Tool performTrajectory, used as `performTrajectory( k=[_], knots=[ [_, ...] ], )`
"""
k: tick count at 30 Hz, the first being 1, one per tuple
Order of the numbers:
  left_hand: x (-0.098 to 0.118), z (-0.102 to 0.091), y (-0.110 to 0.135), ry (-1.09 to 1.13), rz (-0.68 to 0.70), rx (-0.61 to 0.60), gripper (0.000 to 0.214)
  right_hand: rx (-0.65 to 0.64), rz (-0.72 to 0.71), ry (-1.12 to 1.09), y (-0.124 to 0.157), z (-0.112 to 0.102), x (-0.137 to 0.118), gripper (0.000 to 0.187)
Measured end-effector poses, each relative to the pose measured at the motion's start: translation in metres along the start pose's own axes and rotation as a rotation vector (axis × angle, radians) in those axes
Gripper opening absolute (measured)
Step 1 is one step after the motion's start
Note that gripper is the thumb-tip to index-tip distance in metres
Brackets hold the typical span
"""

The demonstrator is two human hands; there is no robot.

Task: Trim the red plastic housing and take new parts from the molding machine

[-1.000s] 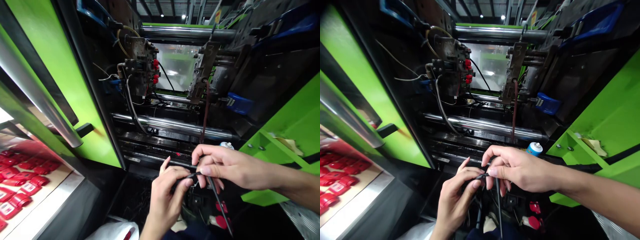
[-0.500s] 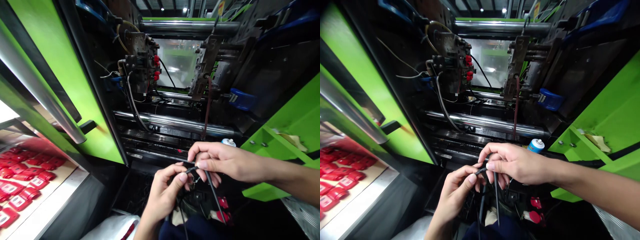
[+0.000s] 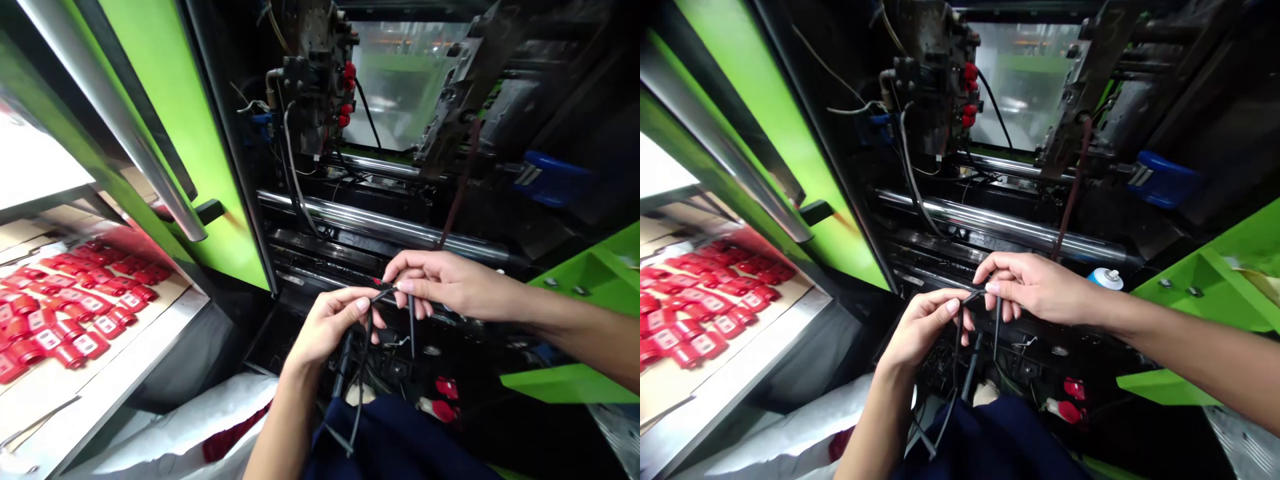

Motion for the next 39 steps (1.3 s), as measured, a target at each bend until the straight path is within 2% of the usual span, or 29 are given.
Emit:
performTrajectory(
  k=[5, 10, 15, 21, 24, 27, 30, 32, 34, 36, 37, 39],
  knots=[
    [0.002, -0.015, 0.01, 0.129, -0.038, 0.001, 0.028, 0.004, 0.017, -0.029, -0.012, -0.002, 0.001, 0.024],
    [0.005, -0.024, 0.017, 0.251, -0.032, -0.062, 0.043, 0.044, 0.026, -0.047, -0.015, -0.008, -0.003, 0.032],
    [0.0, -0.03, 0.016, 0.367, -0.001, -0.042, 0.034, 0.105, 0.07, -0.038, -0.01, -0.012, -0.007, 0.041],
    [-0.004, -0.031, 0.018, 0.329, 0.019, 0.006, 0.034, 0.044, 0.041, -0.063, -0.008, -0.01, -0.001, 0.036],
    [-0.006, -0.041, 0.019, 0.006, 0.053, 0.185, 0.042, 0.002, 0.042, -0.062, -0.016, -0.003, 0.006, 0.032],
    [-0.009, -0.063, 0.02, -0.387, 0.079, 0.415, 0.047, -0.034, 0.064, -0.041, -0.031, 0.007, 0.021, 0.036],
    [-0.012, -0.088, 0.034, -0.625, 0.073, 0.642, 0.037, -0.09, 0.072, 0.189, -0.044, 0.016, 0.042, 0.057],
    [-0.01, -0.099, 0.052, -0.748, 0.05, 0.718, 0.032, -0.135, 0.056, 0.425, -0.048, 0.018, 0.052, 0.074],
    [-0.004, -0.101, 0.073, -0.798, 0.019, 0.716, 0.029, -0.206, 0.027, 0.587, -0.046, 0.017, 0.056, 0.077],
    [0.009, -0.097, 0.09, -0.829, 0.038, 0.783, 0.026, -0.3, -0.016, 0.64, -0.043, 0.016, 0.052, 0.069],
    [0.018, -0.094, 0.096, -0.852, 0.096, 0.861, 0.025, -0.344, -0.041, 0.638, -0.042, 0.016, 0.048, 0.063],
    [0.04, -0.089, 0.101, -0.939, 0.302, 1.068, 0.023, -0.391, -0.098, 0.619, -0.04, 0.017, 0.039, 0.053]
  ],
)
Point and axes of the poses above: each hand's wrist, its own y-axis away from the middle knuckle, its own z-axis out of the palm, x = y × z, the point moved 1 cm from there along -y, towards the middle knuckle, and after that the axes turned 3 degrees about -z, right-handed, at the moved point
